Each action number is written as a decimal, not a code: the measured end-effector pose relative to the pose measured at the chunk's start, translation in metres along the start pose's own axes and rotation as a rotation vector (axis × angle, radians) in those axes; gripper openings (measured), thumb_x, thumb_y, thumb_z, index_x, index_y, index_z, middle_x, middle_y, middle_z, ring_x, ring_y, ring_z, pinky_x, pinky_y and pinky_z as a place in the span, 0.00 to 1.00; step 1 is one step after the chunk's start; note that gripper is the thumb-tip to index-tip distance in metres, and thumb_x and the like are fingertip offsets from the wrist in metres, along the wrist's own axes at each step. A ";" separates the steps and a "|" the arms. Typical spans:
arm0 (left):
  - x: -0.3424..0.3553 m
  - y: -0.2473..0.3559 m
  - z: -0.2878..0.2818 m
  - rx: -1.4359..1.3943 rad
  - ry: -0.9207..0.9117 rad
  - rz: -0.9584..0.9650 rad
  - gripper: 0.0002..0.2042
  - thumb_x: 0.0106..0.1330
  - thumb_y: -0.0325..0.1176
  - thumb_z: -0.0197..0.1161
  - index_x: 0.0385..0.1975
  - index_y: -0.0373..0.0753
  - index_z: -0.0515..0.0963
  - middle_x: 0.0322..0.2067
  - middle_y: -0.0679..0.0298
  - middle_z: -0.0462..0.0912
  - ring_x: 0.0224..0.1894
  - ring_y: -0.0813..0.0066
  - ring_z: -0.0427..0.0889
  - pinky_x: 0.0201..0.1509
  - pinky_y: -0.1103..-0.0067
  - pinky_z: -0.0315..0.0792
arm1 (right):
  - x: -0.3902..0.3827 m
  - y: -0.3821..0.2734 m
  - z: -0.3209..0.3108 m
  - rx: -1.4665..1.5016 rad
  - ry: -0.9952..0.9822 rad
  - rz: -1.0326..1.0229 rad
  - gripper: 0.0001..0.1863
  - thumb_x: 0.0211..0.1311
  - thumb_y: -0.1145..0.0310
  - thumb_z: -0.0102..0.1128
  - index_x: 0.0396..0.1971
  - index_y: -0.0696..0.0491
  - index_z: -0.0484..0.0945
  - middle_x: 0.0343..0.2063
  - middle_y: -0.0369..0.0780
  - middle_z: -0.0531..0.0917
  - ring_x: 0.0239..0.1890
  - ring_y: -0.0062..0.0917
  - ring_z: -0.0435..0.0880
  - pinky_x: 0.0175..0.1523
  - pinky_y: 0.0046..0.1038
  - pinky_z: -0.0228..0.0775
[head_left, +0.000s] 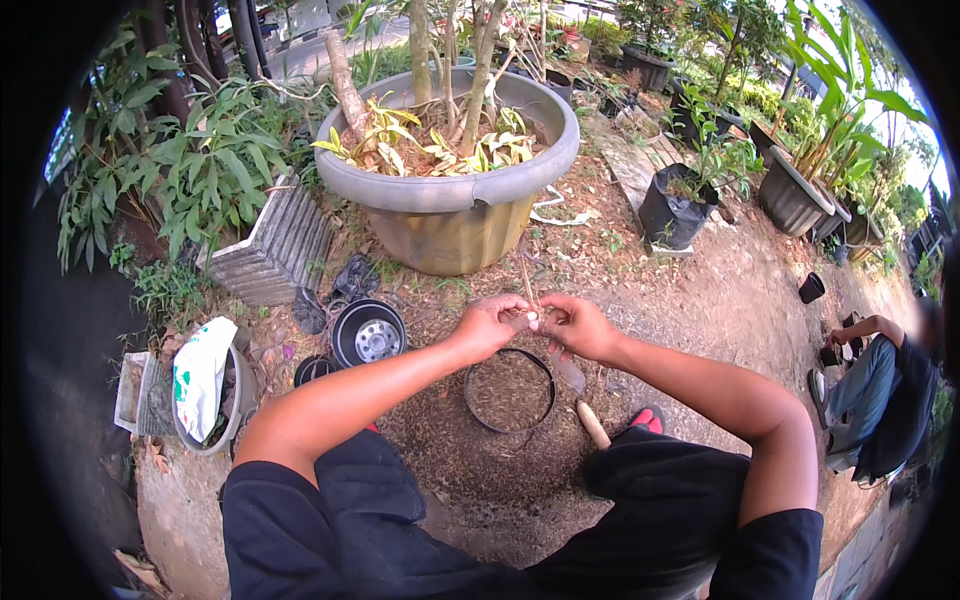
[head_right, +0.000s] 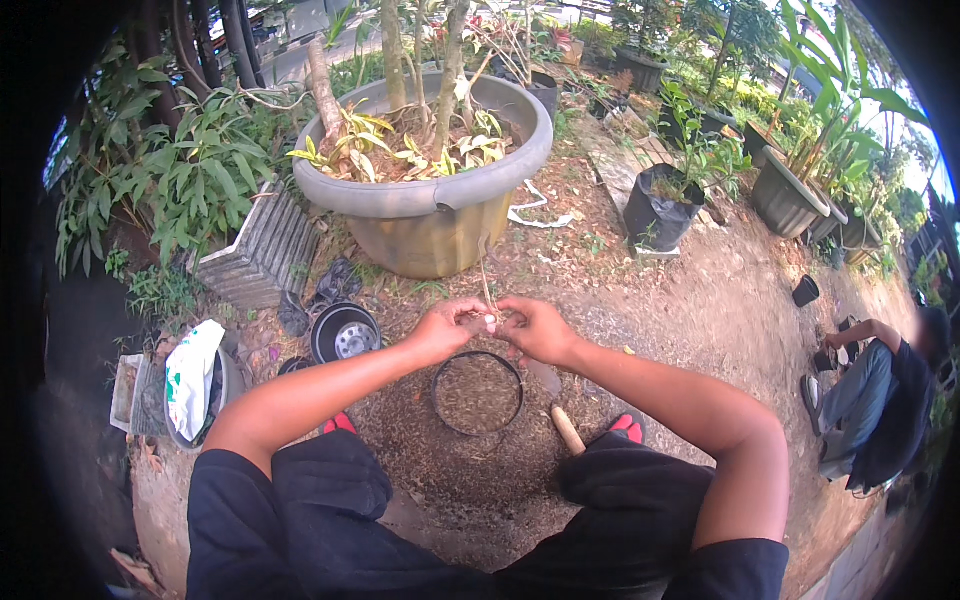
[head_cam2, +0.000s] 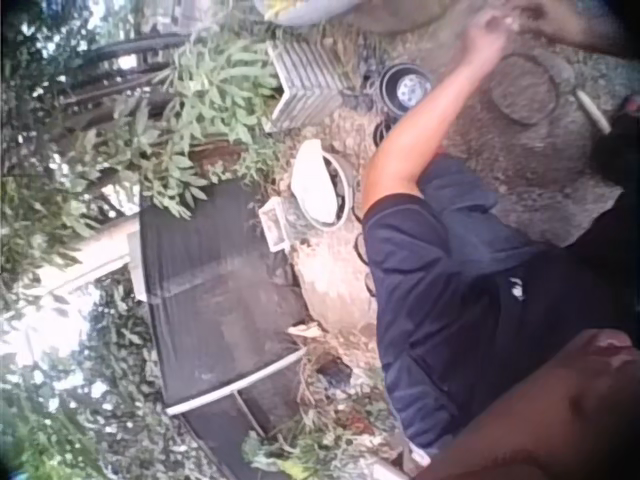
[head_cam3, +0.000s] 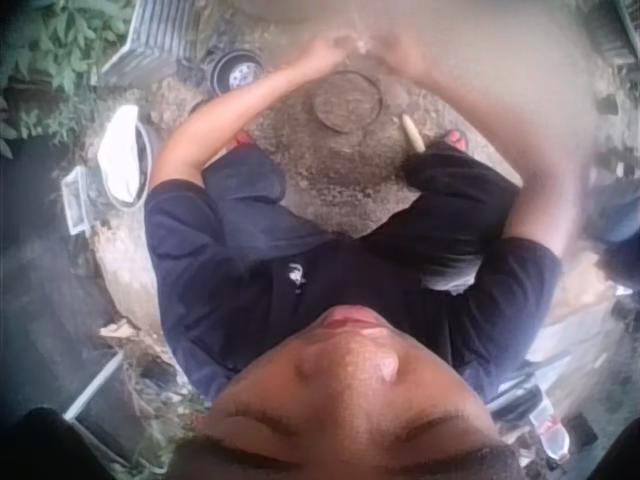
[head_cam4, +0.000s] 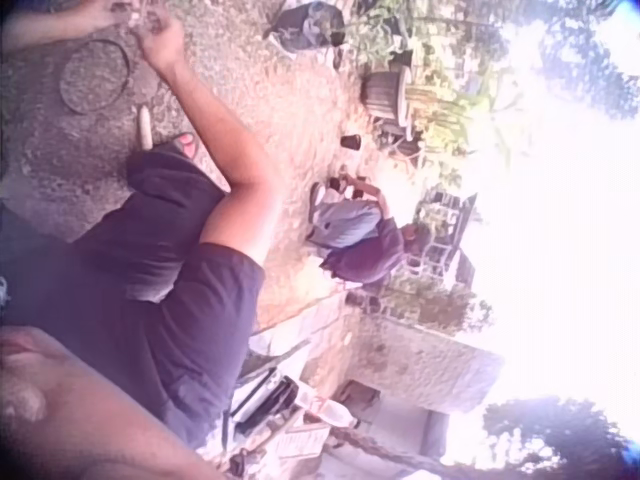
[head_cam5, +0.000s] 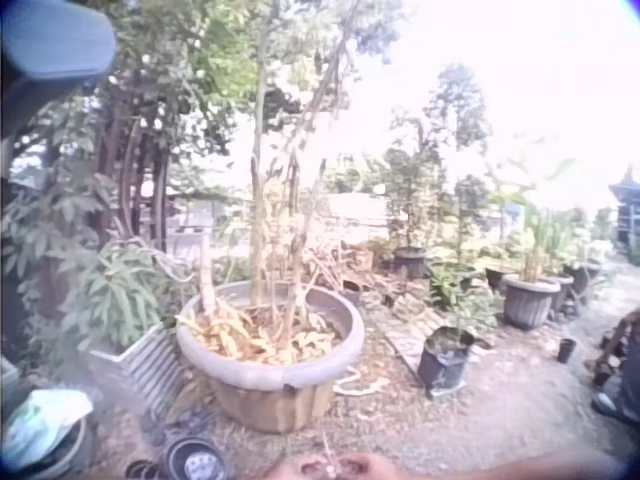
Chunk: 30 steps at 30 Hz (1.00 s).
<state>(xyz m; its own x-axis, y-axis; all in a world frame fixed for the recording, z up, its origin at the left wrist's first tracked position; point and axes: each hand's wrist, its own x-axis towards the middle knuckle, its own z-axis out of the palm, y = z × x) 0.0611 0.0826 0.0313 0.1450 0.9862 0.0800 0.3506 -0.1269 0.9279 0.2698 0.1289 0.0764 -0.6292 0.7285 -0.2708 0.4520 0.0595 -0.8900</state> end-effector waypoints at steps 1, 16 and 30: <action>0.000 0.002 0.002 -0.018 0.009 0.000 0.07 0.70 0.34 0.68 0.42 0.38 0.82 0.33 0.73 0.84 0.32 0.88 0.76 0.39 0.83 0.72 | -0.002 0.008 -0.002 0.030 0.032 -0.031 0.26 0.66 0.62 0.70 0.61 0.52 0.74 0.34 0.37 0.86 0.27 0.18 0.84 0.27 0.24 0.79; -0.043 -0.021 -0.001 0.403 -0.146 0.200 0.09 0.61 0.41 0.74 0.36 0.46 0.87 0.36 0.69 0.87 0.31 0.74 0.83 0.42 0.73 0.75 | -0.004 0.091 0.041 -0.292 0.156 -0.286 0.14 0.52 0.65 0.79 0.40 0.47 0.89 0.34 0.37 0.87 0.27 0.22 0.82 0.36 0.28 0.77; -0.062 -0.057 -0.009 0.793 -0.553 0.588 0.10 0.64 0.46 0.69 0.39 0.51 0.87 0.37 0.75 0.84 0.47 0.72 0.76 0.52 0.70 0.66 | 0.023 0.104 0.078 -0.984 -0.157 -0.401 0.08 0.51 0.63 0.68 0.33 0.45 0.86 0.42 0.33 0.86 0.48 0.33 0.83 0.48 0.36 0.80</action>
<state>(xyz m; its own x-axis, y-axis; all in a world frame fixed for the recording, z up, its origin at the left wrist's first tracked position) 0.0235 0.0293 -0.0229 0.8012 0.5939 0.0732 0.5524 -0.7810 0.2912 0.2528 0.0989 -0.0513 -0.8874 0.4421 -0.1308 0.4611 0.8494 -0.2568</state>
